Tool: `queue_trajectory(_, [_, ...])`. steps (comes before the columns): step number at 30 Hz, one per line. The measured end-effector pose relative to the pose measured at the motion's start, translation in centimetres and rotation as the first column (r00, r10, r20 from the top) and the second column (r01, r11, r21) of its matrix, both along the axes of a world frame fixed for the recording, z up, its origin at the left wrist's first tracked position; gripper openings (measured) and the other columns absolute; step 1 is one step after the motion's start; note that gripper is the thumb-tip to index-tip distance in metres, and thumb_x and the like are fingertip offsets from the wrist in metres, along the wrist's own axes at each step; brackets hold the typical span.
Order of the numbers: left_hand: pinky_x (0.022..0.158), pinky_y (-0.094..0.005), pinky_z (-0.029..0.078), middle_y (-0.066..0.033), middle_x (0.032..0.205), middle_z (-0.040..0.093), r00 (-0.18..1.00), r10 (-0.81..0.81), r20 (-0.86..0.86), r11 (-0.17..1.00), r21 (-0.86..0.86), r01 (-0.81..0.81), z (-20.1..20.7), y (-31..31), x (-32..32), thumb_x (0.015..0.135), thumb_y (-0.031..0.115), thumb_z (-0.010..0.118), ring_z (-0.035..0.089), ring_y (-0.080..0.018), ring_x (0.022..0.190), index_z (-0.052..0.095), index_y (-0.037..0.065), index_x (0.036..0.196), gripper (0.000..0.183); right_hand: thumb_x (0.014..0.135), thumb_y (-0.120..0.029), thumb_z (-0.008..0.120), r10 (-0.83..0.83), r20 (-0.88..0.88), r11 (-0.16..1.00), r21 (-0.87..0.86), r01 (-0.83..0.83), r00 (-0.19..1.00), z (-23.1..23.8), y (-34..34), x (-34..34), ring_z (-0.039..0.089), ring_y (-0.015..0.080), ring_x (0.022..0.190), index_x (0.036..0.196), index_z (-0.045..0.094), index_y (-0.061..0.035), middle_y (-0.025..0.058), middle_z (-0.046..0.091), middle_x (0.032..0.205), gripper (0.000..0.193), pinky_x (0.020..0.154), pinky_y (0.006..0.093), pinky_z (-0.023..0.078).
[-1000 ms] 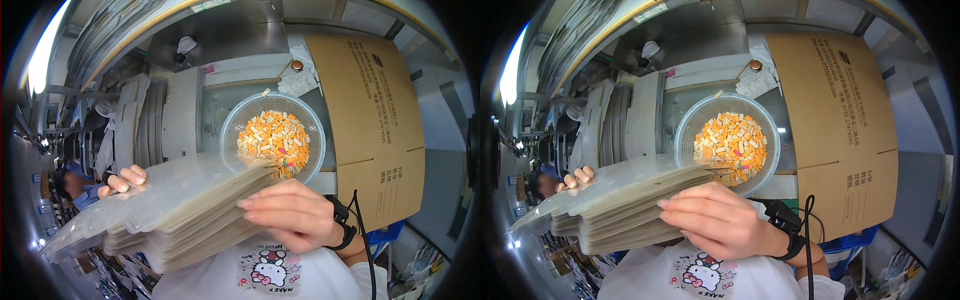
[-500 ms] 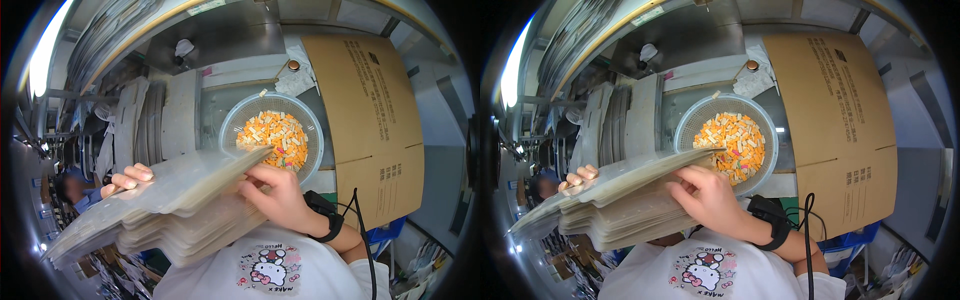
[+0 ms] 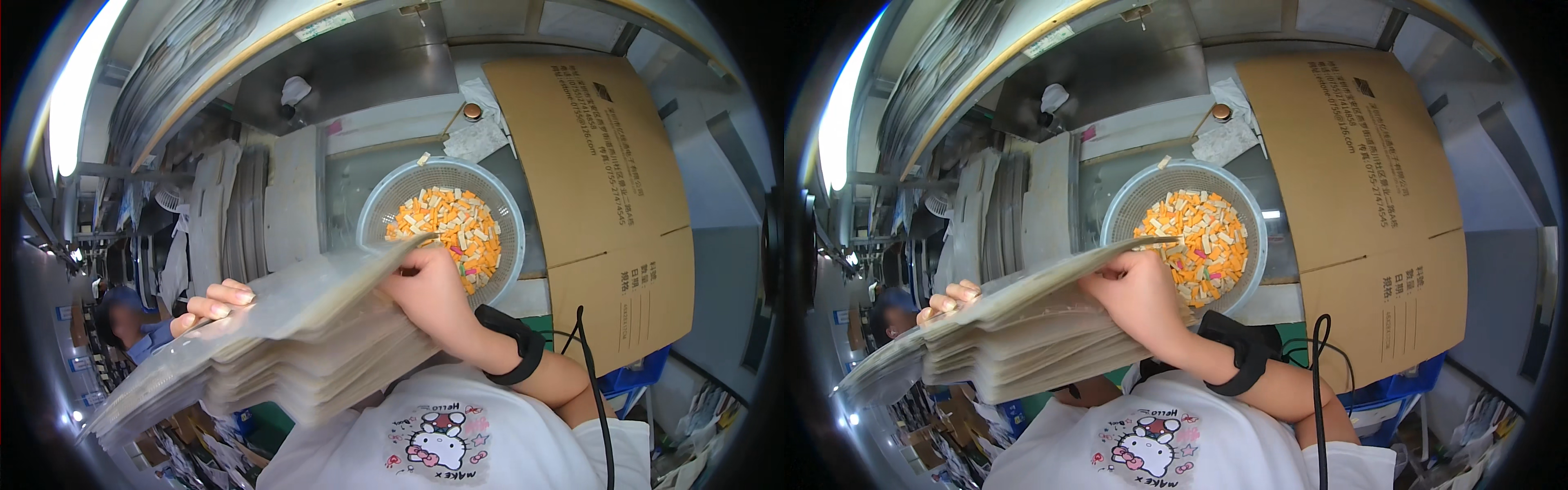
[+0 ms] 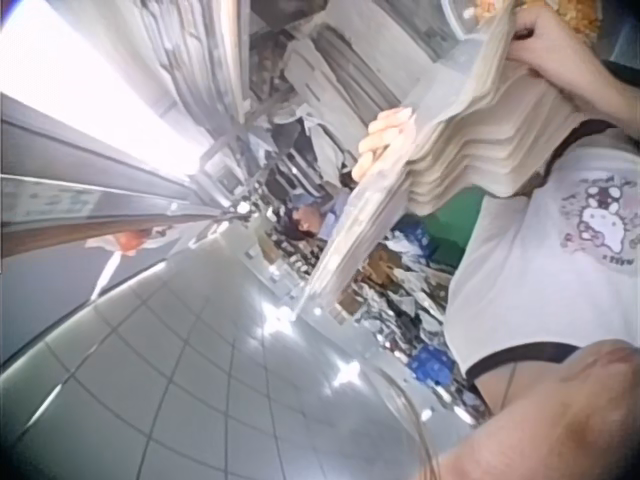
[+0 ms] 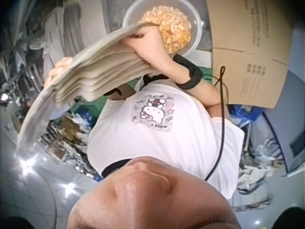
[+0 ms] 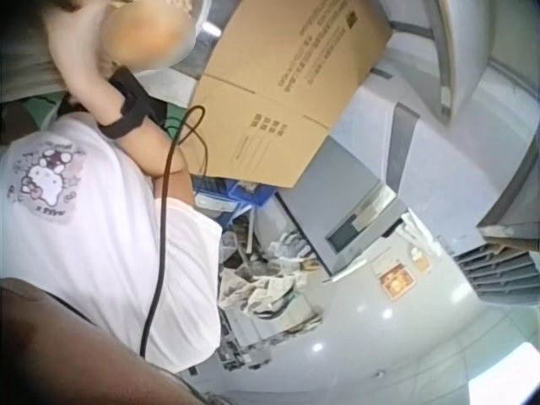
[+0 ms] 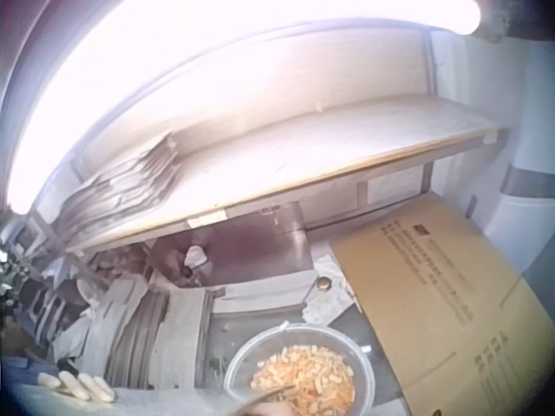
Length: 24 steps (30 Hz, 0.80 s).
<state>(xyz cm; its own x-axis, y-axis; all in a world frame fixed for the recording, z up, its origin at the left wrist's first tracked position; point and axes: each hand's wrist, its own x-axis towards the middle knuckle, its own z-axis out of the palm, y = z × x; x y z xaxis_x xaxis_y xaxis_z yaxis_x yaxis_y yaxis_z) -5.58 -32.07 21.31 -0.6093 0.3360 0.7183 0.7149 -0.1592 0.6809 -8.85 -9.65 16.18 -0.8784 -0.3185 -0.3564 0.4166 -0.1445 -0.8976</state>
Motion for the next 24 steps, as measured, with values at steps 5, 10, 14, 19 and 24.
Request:
queue_trajectory(5, [0.079, -0.0397, 0.037, -0.0149, 0.105, 0.048, 0.998, 0.061, -0.006, 0.996, 0.058, -0.061, -0.4, 1.8, -0.4, 0.086, 0.028, 0.037, 0.048, -0.0275, 0.093, 0.037, 0.004, 0.117, 0.040, 0.064, -0.011, 0.059, -0.082, 0.002, 0.991, -0.110, 0.082, 0.997, -1.8, -0.4, -1.3, 0.053, 0.0093, 0.051, 0.070, 0.062, 0.0025, 0.0095, 0.058, 0.055, 0.015, 0.050, 0.0226, 0.040])
queue_trajectory(10, [0.083, -0.0376, 0.036, -0.0135, 0.107, 0.047, 0.996, 0.069, 0.058, 0.977, 0.197, -0.079, -0.9, 2.1, 0.0, 0.085, 0.029, 0.037, 0.046, -0.0241, 0.097, 0.040, 0.005, 0.115, 0.038, 0.067, -0.011, 0.058, -0.179, -0.079, 0.984, 0.000, 0.180, 0.981, -4.2, 3.4, -1.0, 0.054, 0.0085, 0.055, 0.077, 0.062, 0.0008, 0.0078, 0.059, 0.061, 0.016, 0.052, 0.0217, 0.041])
queue_trajectory(14, [0.087, -0.0360, 0.034, -0.0125, 0.109, 0.047, 0.941, 0.141, 0.306, 0.805, 0.518, -0.289, -0.7, 3.3, 1.0, 0.085, 0.030, 0.038, 0.045, -0.0213, 0.100, 0.042, 0.005, 0.113, 0.037, 0.068, -0.009, 0.056, -0.118, -0.112, 0.950, 0.275, 0.144, 0.987, -8.7, 6.9, -1.3, 0.056, 0.0141, 0.054, 0.083, 0.061, 0.0007, 0.0098, 0.060, 0.063, 0.018, 0.051, 0.0253, 0.042])
queue_trajectory(19, [0.091, -0.0340, 0.033, -0.0112, 0.111, 0.047, 0.621, 0.545, 0.564, 0.158, 0.658, -0.736, 1.1, 3.7, -0.9, 0.085, 0.030, 0.038, 0.044, -0.0179, 0.104, 0.045, 0.006, 0.112, 0.037, 0.067, -0.009, 0.056, 0.154, -0.253, 0.763, 0.645, 0.047, 0.955, -6.6, 10.4, -0.6, 0.057, 0.0280, 0.058, 0.103, 0.050, 0.0038, 0.0188, 0.057, 0.065, 0.039, 0.057, 0.0343, 0.045])
queue_trajectory(24, [0.094, -0.0473, 0.027, -0.0104, 0.125, 0.033, 0.505, 0.704, 0.500, 0.138, 0.601, -0.787, 1.7, 3.7, -1.4, 0.081, 0.029, 0.049, 0.031, -0.0272, 0.114, 0.037, 0.004, 0.118, 0.046, 0.067, -0.012, 0.057, 0.471, -0.226, 0.777, 0.564, -0.280, 0.853, -1.6, 12.0, 2.0, 0.058, 0.0281, 0.061, 0.106, 0.048, 0.0039, 0.0205, 0.057, 0.076, 0.044, 0.059, 0.0345, 0.045])
